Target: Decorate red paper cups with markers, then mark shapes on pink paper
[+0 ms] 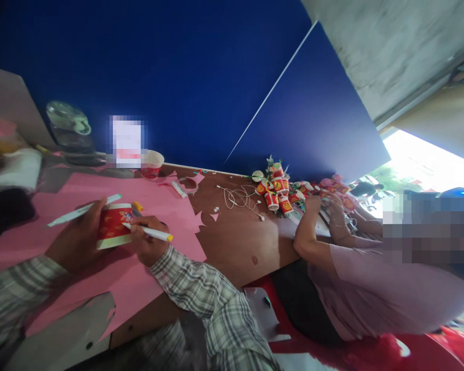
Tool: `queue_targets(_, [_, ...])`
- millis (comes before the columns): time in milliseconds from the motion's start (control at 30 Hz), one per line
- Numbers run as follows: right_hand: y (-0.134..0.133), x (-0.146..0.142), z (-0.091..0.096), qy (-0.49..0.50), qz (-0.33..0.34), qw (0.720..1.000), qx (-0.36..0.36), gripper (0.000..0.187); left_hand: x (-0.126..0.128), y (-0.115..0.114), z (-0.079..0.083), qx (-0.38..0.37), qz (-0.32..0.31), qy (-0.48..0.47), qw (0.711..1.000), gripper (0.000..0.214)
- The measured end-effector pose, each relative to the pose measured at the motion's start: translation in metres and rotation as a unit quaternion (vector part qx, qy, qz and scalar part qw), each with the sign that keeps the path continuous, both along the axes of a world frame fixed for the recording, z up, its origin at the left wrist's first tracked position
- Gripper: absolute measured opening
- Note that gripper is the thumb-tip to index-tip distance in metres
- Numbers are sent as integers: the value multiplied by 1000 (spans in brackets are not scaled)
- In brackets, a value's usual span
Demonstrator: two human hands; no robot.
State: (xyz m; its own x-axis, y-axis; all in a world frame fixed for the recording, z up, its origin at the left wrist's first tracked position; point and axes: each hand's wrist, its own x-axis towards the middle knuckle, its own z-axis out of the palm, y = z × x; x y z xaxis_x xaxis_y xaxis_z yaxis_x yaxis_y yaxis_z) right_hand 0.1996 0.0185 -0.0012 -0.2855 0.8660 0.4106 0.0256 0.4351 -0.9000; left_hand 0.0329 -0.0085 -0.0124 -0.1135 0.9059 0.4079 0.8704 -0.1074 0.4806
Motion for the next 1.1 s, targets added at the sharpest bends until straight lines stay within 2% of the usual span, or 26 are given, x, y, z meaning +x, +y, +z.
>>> queue_targets(1100, [-1, 1, 4, -17, -5, 1000, -7, 25, -1, 0, -2, 6, 3, 8, 1000, 110])
